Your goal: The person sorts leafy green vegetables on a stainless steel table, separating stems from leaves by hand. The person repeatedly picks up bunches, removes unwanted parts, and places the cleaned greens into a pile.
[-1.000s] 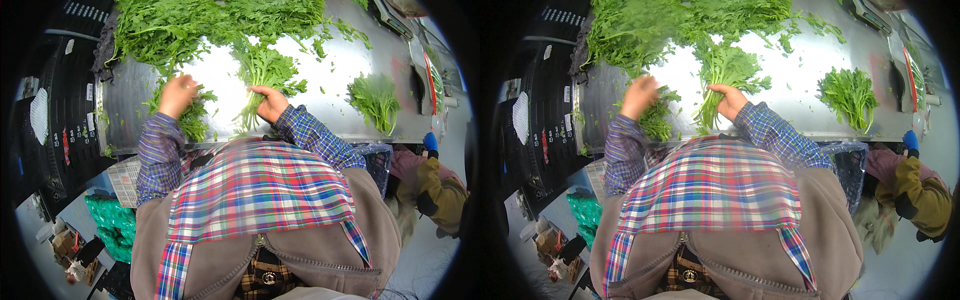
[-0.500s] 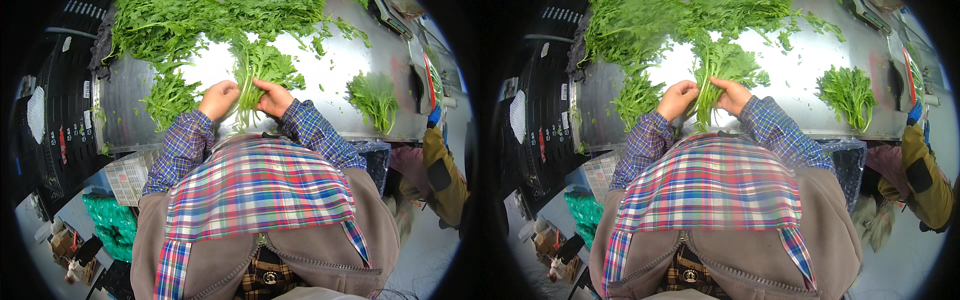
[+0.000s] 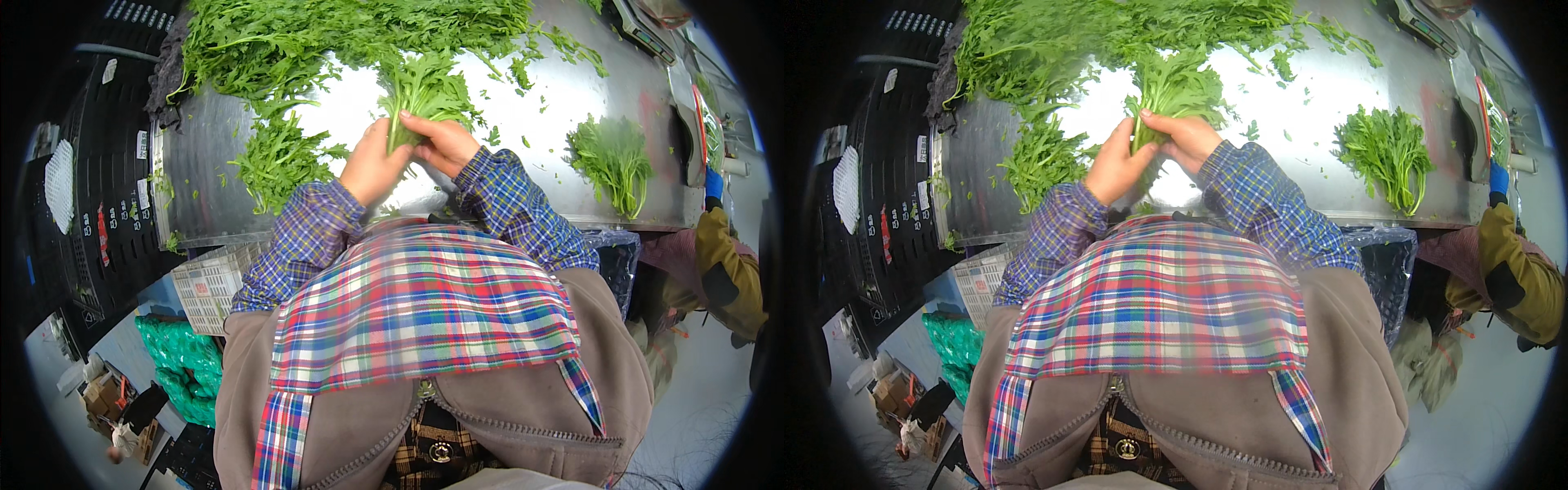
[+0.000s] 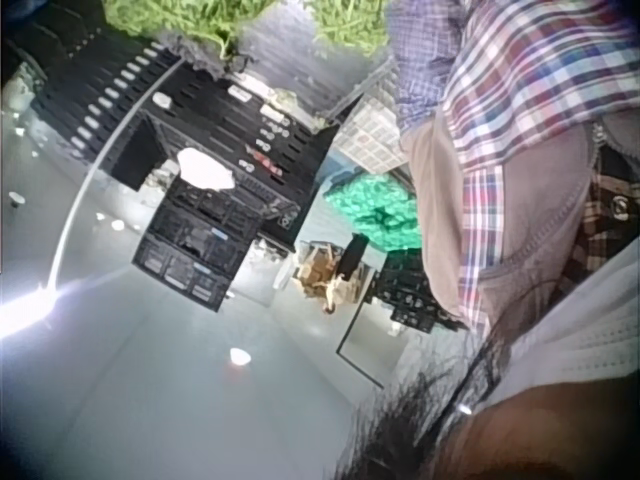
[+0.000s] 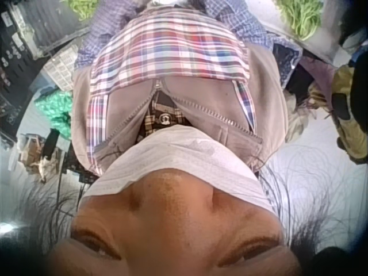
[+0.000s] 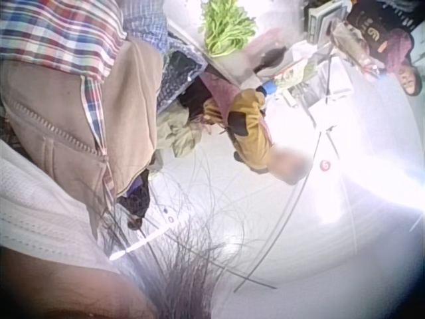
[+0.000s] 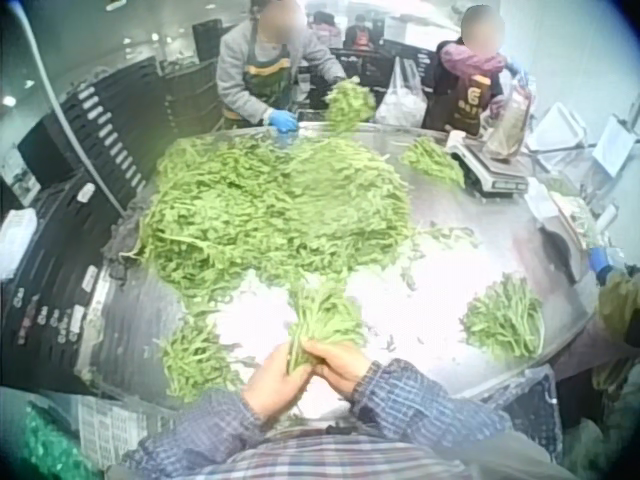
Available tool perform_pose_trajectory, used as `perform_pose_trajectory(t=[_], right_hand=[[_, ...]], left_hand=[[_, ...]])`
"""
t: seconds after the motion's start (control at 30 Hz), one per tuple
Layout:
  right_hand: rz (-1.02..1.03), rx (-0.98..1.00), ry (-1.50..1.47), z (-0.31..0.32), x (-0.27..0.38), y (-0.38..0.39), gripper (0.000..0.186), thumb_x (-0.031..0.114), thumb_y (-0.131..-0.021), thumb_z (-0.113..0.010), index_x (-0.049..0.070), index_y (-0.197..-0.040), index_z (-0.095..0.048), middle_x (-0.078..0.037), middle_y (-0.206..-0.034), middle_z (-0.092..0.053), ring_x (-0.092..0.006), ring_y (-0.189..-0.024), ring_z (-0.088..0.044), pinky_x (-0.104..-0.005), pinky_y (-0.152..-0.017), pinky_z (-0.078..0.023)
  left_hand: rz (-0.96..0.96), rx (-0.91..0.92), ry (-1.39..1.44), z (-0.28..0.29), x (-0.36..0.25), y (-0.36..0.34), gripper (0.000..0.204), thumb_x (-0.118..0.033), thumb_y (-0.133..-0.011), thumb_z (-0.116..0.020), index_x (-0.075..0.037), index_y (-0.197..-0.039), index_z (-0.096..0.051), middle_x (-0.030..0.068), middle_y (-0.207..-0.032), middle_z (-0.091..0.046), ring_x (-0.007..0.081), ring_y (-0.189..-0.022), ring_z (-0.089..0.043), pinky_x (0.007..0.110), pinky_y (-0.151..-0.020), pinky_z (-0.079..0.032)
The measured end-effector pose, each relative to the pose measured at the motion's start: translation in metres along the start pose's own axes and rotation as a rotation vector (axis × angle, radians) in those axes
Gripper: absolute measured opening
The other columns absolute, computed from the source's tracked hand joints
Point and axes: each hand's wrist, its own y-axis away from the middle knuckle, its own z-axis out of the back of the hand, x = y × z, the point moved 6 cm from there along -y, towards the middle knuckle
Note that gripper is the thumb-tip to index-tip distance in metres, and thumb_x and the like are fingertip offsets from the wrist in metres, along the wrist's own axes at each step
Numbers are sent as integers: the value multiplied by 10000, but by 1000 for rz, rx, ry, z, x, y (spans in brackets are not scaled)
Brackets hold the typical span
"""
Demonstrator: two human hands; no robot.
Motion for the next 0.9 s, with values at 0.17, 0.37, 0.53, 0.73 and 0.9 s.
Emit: perform_pose_trajectory(t=[0.17, 0.37, 0.53, 0.73, 0.9], right_hand=[[-21, 165, 172, 7, 20, 8, 381, 337, -894, -583, 35, -1125, -560, -75, -1070, -596, -179, -991, -550, -326, -872, -459], [-55, -158, 233, 48, -5, -1, 167, 141, -888, -595, 14, -977, -534, -79, -911, -603, -173, -812, -615, -287, -716, -514], [-26, -108, 0, 53, -17, -10, 221, 9, -861, -570, -61, -1044, -466, -131, -958, -554, -205, -836, -579, -315, -729, -525], [-40, -208, -476, 62, -34, -10, 209, -70, -864, -489, -130, -1060, -448, -209, -1083, -517, -289, -1020, -538, -380, -954, -469], [-64, -165, -440, 57, -33, -3, 232, 4, -906, -454, -107, -1110, -448, -215, -1166, -512, -307, -1089, -524, -424, -991, -441]], left_hand=[[570, 280, 1246, -17, 34, 3, 304, -187, -972, -410, -16, -1222, -443, 110, -1017, -606, 189, -762, -616, 315, -718, -542], [849, 338, 1533, -42, 52, 13, 372, -277, -993, -340, -8, -1228, -444, 143, -1064, -592, 243, -827, -621, 414, -774, -543], [722, 316, 1310, -41, 53, 9, 340, -219, -971, -414, -7, -1235, -442, 152, -1082, -582, 273, -873, -635, 410, -768, -554], [695, 301, 1284, -36, 55, 10, 320, -38, -912, -446, 50, -1219, -422, 199, -1070, -578, 314, -946, -631, 415, -797, -560], [807, 344, 1339, -36, 60, 14, 326, -48, -914, -407, 60, -1222, -420, 211, -1080, -575, 336, -966, -622, 435, -850, -534]])
